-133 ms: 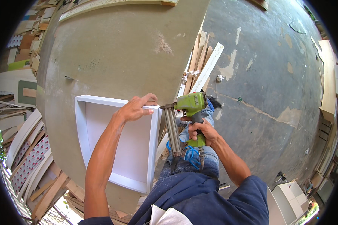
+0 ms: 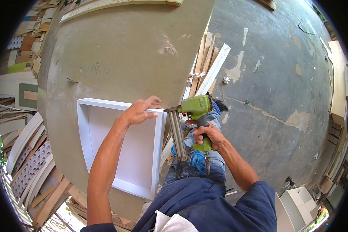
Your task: The person assembles a white rectangular frame by attaching four white trim pieces to a white board using a pneumatic nail gun. They position each trim piece along the edges of the board and secure it with nails, working sequentially around the perimeter.
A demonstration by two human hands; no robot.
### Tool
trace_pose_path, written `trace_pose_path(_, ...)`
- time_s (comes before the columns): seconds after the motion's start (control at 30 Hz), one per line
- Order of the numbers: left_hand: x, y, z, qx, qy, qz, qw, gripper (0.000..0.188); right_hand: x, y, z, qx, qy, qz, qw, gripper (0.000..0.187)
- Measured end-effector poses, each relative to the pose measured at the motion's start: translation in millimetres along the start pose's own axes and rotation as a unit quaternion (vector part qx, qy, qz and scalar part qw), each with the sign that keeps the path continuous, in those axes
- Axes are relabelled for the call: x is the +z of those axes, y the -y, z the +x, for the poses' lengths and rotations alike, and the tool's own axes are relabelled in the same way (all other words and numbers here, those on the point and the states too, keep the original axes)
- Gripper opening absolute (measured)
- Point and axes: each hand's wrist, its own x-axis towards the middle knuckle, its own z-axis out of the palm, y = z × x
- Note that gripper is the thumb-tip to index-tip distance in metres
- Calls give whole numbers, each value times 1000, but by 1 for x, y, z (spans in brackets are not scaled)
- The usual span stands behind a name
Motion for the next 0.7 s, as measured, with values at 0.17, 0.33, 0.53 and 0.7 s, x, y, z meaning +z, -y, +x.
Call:
trace_pose_path(0.17,0,-1,-3,-6,-4,-23,1000,49,0,-1,1,2,9,-1,1000,56)
trace_pose_path(0.33,1,0,-1,-1,-6,-24,1000,47,-1,0,1,-3,17,-8,1000,54)
trace_pose_path(0.53,0,-1,-2,-8,-6,-27,1000,49,2,2,-1,1,0,-5,1000,53)
trace_pose_path(0.7,-1,-4,-2,-27,4,-26,999,52,-2,3,3,7,5,-10,1000,44)
